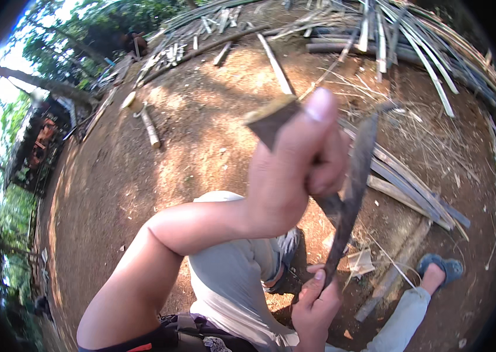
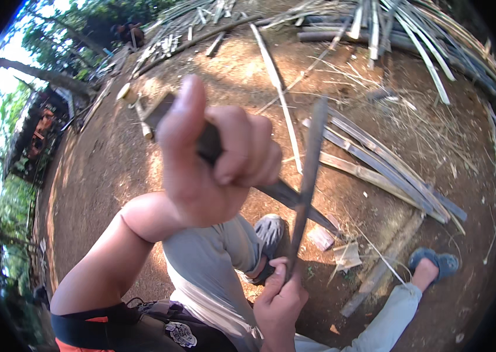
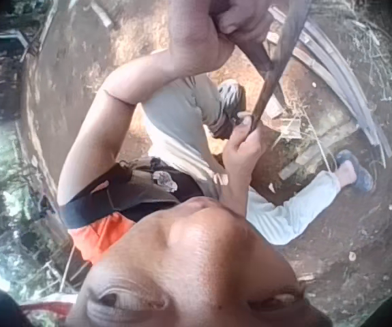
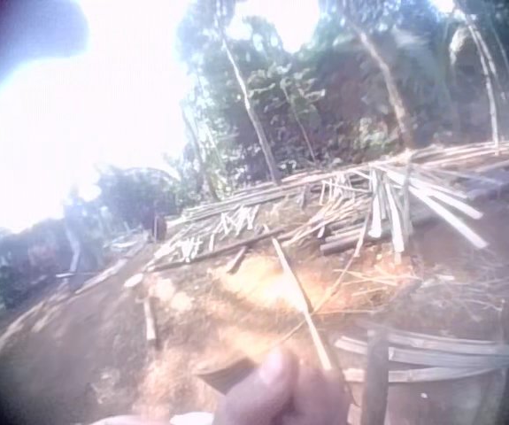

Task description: The person sits on the ground and uses a machete to split long bamboo poles into thin strips. They repeatedly strike the bamboo against a wooden block to drive the blade through the material, then pull the strips apart and set them aside.

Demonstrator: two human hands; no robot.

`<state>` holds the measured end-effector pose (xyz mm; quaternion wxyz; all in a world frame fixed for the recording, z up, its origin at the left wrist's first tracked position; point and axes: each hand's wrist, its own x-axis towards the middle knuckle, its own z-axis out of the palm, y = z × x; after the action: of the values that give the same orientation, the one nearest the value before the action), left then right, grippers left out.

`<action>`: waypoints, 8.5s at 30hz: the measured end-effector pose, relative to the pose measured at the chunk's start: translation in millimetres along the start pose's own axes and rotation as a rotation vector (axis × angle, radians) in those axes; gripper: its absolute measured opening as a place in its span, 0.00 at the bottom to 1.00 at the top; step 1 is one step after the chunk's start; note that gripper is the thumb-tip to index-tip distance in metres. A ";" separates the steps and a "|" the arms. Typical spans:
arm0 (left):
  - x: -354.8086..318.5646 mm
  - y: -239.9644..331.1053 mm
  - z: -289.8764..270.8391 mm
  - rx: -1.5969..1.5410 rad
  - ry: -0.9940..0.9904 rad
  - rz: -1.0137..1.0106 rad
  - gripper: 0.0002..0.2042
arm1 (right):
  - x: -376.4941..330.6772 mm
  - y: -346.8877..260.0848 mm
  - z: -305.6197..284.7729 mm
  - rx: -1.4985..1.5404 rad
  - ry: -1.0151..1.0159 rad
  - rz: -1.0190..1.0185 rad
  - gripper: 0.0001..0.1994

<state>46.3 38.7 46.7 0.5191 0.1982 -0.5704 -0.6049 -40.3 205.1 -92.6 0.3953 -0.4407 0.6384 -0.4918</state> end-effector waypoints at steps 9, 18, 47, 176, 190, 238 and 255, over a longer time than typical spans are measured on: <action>1.1 5.0 -1.6 0.073 -0.058 -0.018 0.34 | -5.2 9.3 -3.5 0.010 0.010 0.044 0.09; 4.8 -5.0 1.6 -0.048 -0.160 0.059 0.32 | 17.6 58.6 -8.7 -0.187 0.053 0.103 0.09; 9.3 -4.5 -6.7 -0.022 -0.451 0.062 0.30 | 10.7 119.1 -18.6 -0.223 0.066 0.245 0.11; -18.4 -73.5 35.8 -0.139 -0.315 -0.787 0.13 | 0.5 96.0 -50.0 0.143 0.391 -0.162 0.15; -60.7 -81.2 59.8 0.027 -0.526 -1.095 0.10 | 14.0 63.6 -125.7 -0.427 0.275 -0.511 0.27; -77.3 -105.6 68.1 0.414 -0.520 -1.163 0.06 | 3.4 110.5 -105.4 -0.506 0.182 -0.276 0.30; -87.2 -110.8 60.0 0.501 -0.576 -1.044 0.13 | 10.2 126.3 -96.9 -0.521 0.186 -0.348 0.26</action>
<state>-14.9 121.2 -67.1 -0.0796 0.3944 -0.6393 -0.6553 -156.2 238.7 -196.9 0.1190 -0.5827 0.6915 -0.4102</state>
